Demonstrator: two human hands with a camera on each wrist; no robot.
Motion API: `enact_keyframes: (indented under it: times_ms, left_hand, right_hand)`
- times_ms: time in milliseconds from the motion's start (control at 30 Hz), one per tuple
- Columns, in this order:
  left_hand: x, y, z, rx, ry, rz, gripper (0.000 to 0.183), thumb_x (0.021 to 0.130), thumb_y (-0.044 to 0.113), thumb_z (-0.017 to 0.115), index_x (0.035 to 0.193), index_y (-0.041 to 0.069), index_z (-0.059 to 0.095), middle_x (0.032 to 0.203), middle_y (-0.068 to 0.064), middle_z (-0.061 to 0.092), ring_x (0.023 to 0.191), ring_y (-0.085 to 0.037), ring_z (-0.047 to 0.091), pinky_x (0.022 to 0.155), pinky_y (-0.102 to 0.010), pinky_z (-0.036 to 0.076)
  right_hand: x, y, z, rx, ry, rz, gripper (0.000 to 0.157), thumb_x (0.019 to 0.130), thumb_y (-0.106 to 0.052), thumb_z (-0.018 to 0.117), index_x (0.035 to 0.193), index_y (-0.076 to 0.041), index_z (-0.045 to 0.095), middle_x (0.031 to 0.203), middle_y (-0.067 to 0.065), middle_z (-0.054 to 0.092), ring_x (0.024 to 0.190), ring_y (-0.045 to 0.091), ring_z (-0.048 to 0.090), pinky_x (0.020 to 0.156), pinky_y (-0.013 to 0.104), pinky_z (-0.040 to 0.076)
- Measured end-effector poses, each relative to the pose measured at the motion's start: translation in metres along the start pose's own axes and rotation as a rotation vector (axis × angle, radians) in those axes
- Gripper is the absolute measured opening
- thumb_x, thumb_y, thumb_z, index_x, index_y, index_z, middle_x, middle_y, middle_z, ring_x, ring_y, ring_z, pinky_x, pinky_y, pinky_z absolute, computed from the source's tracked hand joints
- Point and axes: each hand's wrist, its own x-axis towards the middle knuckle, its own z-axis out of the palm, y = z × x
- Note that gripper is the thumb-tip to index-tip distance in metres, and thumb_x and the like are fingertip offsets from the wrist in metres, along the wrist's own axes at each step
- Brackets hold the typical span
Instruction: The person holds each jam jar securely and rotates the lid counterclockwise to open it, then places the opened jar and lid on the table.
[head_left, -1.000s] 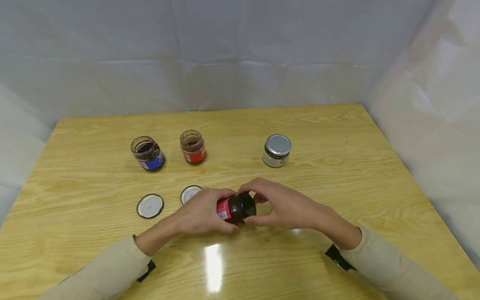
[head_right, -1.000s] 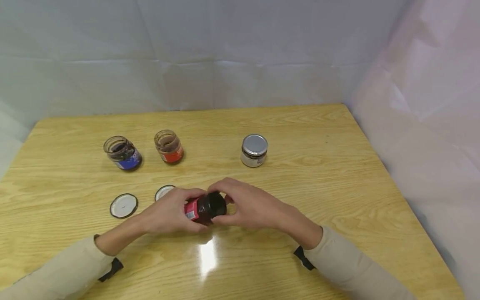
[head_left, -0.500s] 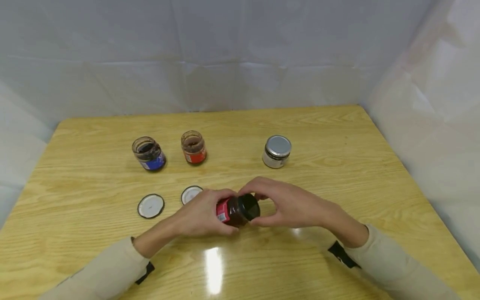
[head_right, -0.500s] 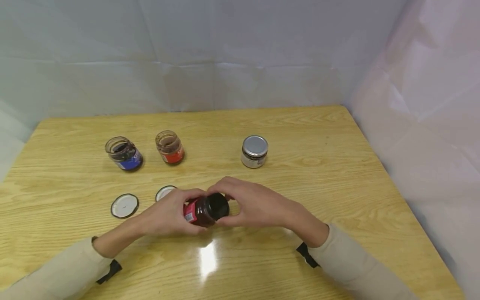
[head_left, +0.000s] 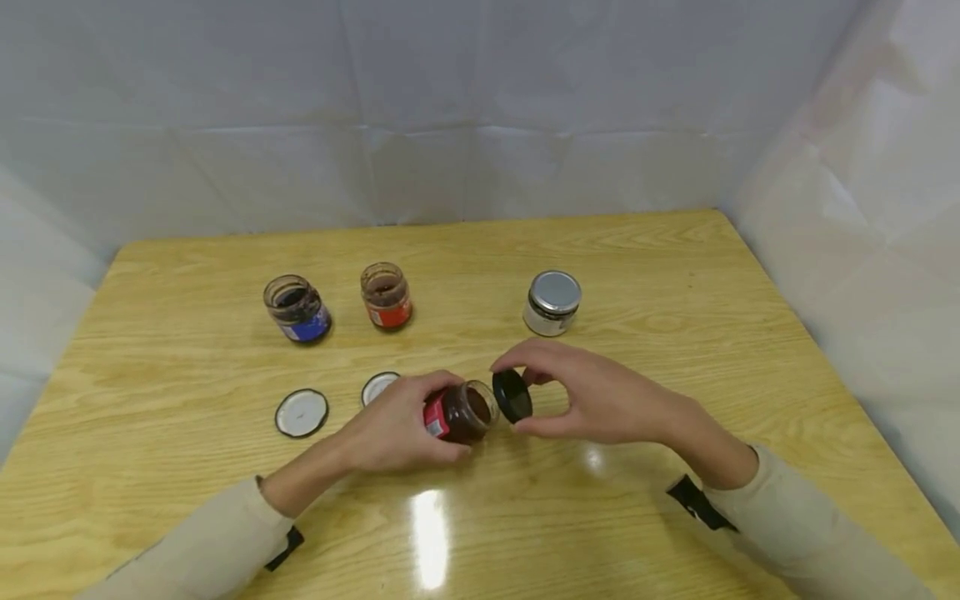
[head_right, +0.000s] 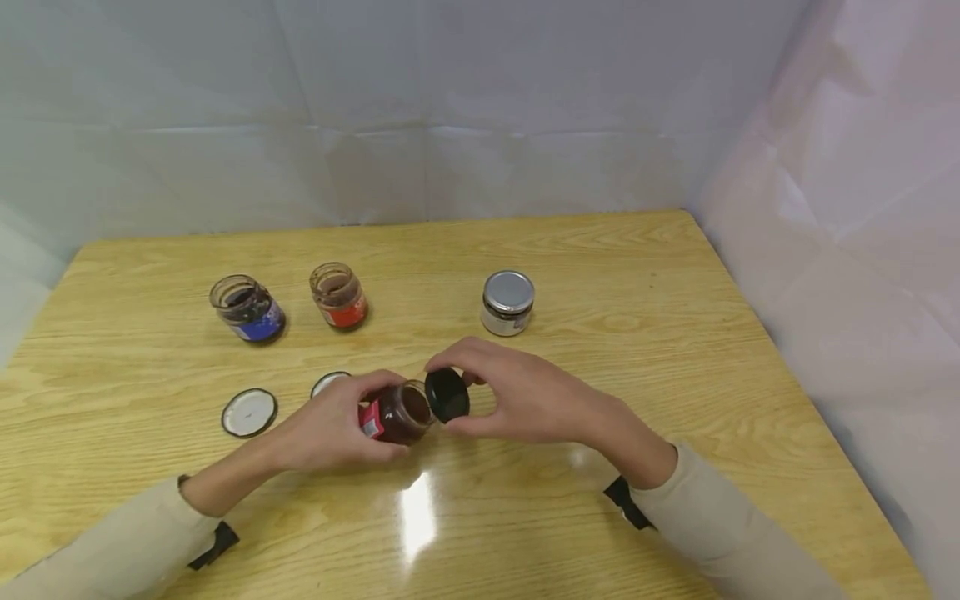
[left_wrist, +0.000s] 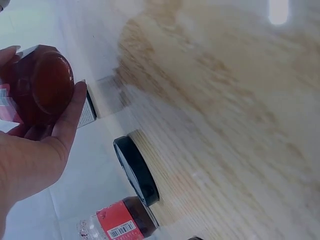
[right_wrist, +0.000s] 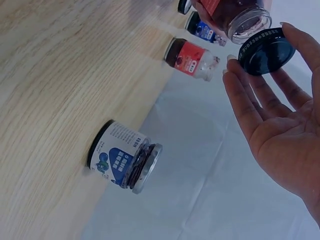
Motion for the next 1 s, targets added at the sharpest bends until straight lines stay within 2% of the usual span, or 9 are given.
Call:
enact_keyframes:
  times_ms: [267, 467, 733, 1000]
  left_hand:
    - [0.006, 0.000, -0.004, -0.049, 0.057, -0.048, 0.059, 0.068, 0.032, 0.084, 0.120, 0.019, 0.060, 0.103, 0.007, 0.063, 0.090, -0.010, 0.059, 0.076, -0.031, 0.051]
    - [0.010, 0.001, -0.009, -0.052, 0.082, -0.084, 0.072, 0.068, 0.035, 0.084, 0.130, 0.014, 0.056, 0.112, 0.000, 0.063, 0.096, -0.014, 0.059, 0.080, -0.032, 0.050]
    - [0.020, 0.006, -0.015, -0.017, 0.077, -0.078, 0.071, 0.069, 0.035, 0.084, 0.130, 0.014, 0.056, 0.114, -0.001, 0.062, 0.098, -0.015, 0.059, 0.081, -0.033, 0.050]
    - [0.034, 0.006, -0.020, 0.005, 0.123, -0.074, 0.072, 0.069, 0.031, 0.084, 0.132, 0.012, 0.055, 0.117, -0.003, 0.062, 0.100, -0.017, 0.059, 0.083, -0.033, 0.051]
  right_hand:
    - [-0.006, 0.001, -0.007, -0.020, 0.022, 0.055, 0.056, 0.087, -0.041, 0.069, 0.134, -0.020, 0.049, 0.129, -0.009, 0.050, 0.109, 0.011, 0.055, 0.093, 0.033, 0.045]
    - [-0.009, 0.000, -0.015, -0.035, 0.047, 0.072, 0.057, 0.087, -0.041, 0.069, 0.135, -0.019, 0.047, 0.131, -0.008, 0.049, 0.109, 0.011, 0.056, 0.093, 0.034, 0.046]
    - [-0.011, 0.002, -0.019, -0.039, 0.049, 0.086, 0.057, 0.088, -0.041, 0.068, 0.136, -0.018, 0.047, 0.132, -0.006, 0.048, 0.109, 0.012, 0.056, 0.093, 0.034, 0.046]
    - [-0.013, 0.006, -0.018, -0.034, 0.050, 0.087, 0.058, 0.088, -0.040, 0.068, 0.137, -0.017, 0.046, 0.132, -0.004, 0.049, 0.109, 0.012, 0.056, 0.092, 0.036, 0.046]
